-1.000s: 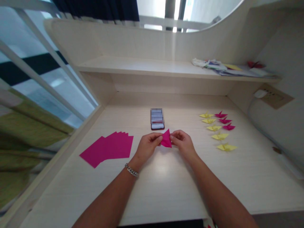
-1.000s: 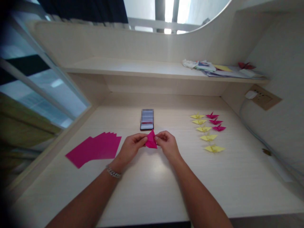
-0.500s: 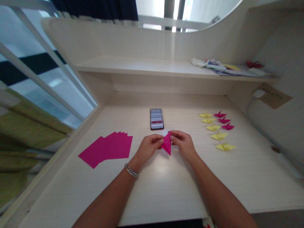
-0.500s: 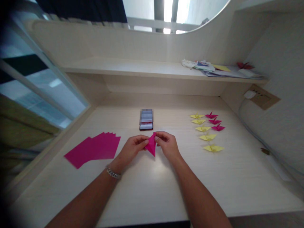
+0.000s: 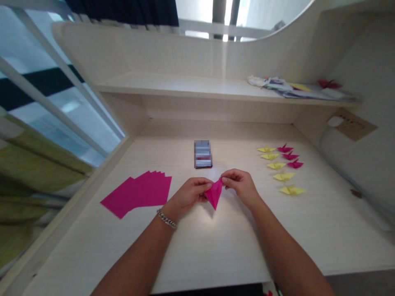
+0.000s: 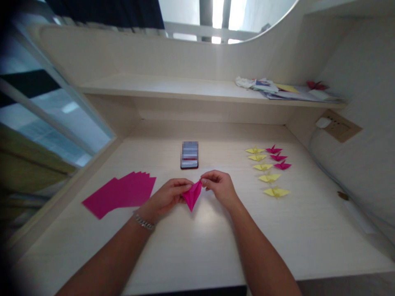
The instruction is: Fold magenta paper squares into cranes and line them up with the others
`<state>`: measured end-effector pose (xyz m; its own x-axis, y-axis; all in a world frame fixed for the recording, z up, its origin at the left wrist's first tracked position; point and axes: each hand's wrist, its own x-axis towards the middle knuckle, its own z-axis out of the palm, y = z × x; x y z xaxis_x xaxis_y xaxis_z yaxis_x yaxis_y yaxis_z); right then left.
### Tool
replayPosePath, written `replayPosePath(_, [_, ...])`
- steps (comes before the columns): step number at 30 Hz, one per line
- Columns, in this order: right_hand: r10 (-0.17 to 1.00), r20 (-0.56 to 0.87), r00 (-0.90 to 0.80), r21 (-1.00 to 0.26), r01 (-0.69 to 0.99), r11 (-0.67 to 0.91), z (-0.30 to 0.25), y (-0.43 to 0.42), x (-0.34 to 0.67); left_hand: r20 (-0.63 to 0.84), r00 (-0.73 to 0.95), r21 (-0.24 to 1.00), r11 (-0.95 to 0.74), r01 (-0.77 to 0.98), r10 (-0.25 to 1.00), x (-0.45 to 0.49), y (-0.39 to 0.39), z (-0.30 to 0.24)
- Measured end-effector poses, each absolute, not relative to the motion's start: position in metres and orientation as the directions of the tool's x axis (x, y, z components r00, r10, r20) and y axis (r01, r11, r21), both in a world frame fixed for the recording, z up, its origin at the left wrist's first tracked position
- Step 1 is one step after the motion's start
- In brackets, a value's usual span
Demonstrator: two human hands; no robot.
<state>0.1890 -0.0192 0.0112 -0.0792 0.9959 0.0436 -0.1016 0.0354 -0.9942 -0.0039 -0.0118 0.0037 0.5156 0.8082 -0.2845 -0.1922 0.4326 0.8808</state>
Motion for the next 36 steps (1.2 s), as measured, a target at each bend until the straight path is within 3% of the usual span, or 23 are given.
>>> replayPosePath(11, [0.999, 0.003, 0.053, -0.983, -0.181, 0.013, 0.010, -0.019, 0.185, -0.228, 0.479, 0.886, 0.384, -0.258, 0.848, -0.004, -0.010, 0.004])
replayPosePath(14, [0.999, -0.038, 0.009, -0.983, -0.183, -0.035, 0.008, -0.019, 0.183, -0.216, 0.422, 0.909, 0.339, -0.242, 0.881, -0.004, -0.008, -0.002])
replayPosePath(18, [0.993, -0.066, -0.099, -0.994, -0.082, -0.074, -0.001, -0.020, 0.176, -0.202, 0.347, 0.945, 0.276, -0.177, 0.916, -0.002, -0.005, -0.009])
replayPosePath(24, [0.998, 0.068, 0.006, -0.966, 0.252, 0.064, -0.007, -0.023, 0.169, -0.041, 0.307, 0.999, 0.034, 0.030, 0.951, 0.008, -0.011, -0.002])
replayPosePath(29, [0.988, 0.154, 0.005, -0.924, 0.354, 0.142, 0.000, -0.029, 0.166, 0.026, 0.307, 0.994, -0.057, 0.091, 0.952, 0.012, -0.015, 0.000])
replayPosePath(33, [0.988, 0.156, -0.014, -0.931, 0.332, 0.151, -0.003, -0.027, 0.165, 0.089, 0.234, 0.977, -0.131, 0.170, 0.968, 0.011, -0.012, -0.007])
replayPosePath(36, [0.995, 0.062, -0.079, -0.975, 0.206, 0.077, -0.009, -0.022, 0.166, 0.103, 0.209, 0.972, -0.144, 0.188, 0.972, 0.011, -0.010, -0.011])
